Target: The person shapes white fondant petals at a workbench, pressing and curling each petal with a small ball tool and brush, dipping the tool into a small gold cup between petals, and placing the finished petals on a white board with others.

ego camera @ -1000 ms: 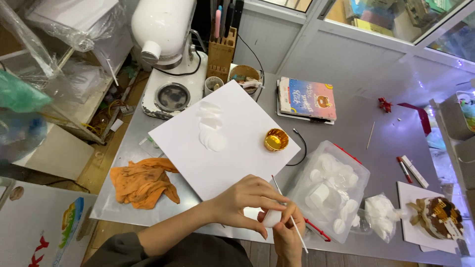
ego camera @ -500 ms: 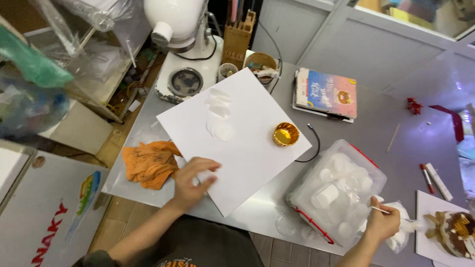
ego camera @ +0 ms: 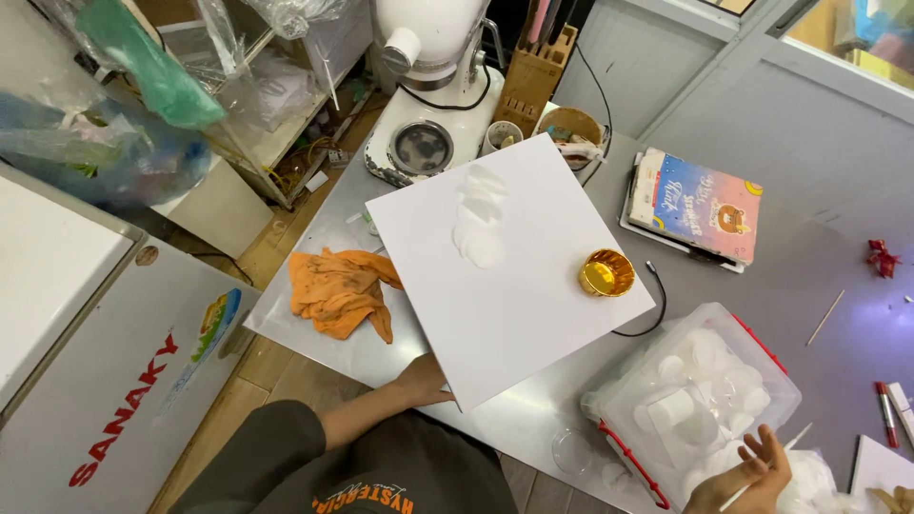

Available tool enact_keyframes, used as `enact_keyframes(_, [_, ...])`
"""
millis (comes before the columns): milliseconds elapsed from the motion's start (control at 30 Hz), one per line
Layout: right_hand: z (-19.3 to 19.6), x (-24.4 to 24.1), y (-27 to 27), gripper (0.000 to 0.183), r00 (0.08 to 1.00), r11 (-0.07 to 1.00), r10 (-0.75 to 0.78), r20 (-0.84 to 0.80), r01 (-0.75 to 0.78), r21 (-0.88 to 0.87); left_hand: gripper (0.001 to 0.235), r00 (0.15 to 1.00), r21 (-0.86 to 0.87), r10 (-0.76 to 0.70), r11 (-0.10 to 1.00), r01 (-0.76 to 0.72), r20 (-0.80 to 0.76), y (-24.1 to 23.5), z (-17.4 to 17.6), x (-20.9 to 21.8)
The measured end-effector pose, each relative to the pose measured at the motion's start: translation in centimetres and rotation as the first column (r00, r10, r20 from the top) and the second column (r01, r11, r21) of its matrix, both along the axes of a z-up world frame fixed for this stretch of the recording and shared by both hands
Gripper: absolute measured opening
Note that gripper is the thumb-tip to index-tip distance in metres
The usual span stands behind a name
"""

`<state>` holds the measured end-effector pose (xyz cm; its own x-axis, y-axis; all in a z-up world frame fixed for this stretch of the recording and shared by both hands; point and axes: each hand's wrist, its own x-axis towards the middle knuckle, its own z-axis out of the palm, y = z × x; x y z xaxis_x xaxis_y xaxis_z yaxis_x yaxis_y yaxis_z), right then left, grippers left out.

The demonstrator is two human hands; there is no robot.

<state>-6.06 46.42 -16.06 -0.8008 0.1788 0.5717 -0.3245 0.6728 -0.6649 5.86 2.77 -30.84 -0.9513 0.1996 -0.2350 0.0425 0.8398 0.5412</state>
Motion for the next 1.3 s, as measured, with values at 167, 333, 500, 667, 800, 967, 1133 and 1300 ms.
enact_keyframes(167, [0.2, 1.9, -1.4, 0.079, 0.999, 0.998, 0.053, 0.01, -0.054, 0.024, 0.075, 0.994, 0.048, -0.002, 0.999, 0.007, -0.109, 1.1, 0.8, -2.3])
enact_keyframes(333, [-0.9, 5.5, -1.6, 0.078, 0.999, 0.999, 0.025, 0.036, -0.026, 0.022, 0.078, 0.977, 0.119, -0.036, 0.991, 0.062, -0.212, 2.7, 2.2, -3.8])
enact_keyframes(500, [-3.8, 8.9, 1.8, 0.078, 0.987, 0.999, 0.042, 0.157, -0.047, 0.028, 0.08, 0.949, 0.203, -0.054, 0.972, 0.122, -0.311, 5.3, 2.8, -5.7])
enact_keyframes(667, [-5.4, 10.7, 2.7, 0.077, 0.977, 0.999, -0.033, 0.209, 0.039, -0.023, 0.082, 0.915, 0.274, -0.024, 0.951, 0.146, -0.403, 7.3, 2.1, -7.2])
enact_keyframes(800, [-6.5, 10.6, 2.5, 0.075, 0.972, 0.999, 0.026, 0.234, -0.02, -0.025, 0.084, 0.881, 0.324, 0.03, 0.935, 0.142, -0.473, 7.8, 1.9, -8.5])
enact_keyframes(967, [-10.4, 11.2, -0.5, 0.067, 0.972, 0.989, 0.15, 0.182, -0.15, -0.015, 0.086, 0.827, 0.373, 0.114, 0.92, 0.122, -0.551, 6.6, 2.9, -9.6])
enact_keyframes(1133, [-10.1, 13.9, -9.8, 0.046, 0.952, 0.966, 0.258, 0.166, -0.251, -0.061, 0.077, 0.848, 0.287, 0.072, 0.953, 0.097, -0.526, 6.3, 3.4, -9.3])
enact_keyframes(1300, [-9.7, 13.6, -12.7, 0.039, 0.874, 0.945, 0.313, 0.372, -0.247, -0.216, 0.059, 1.0, 0.714, 0.011, 0.7, -0.019, 0.016, 5.5, 3.1, -7.9])
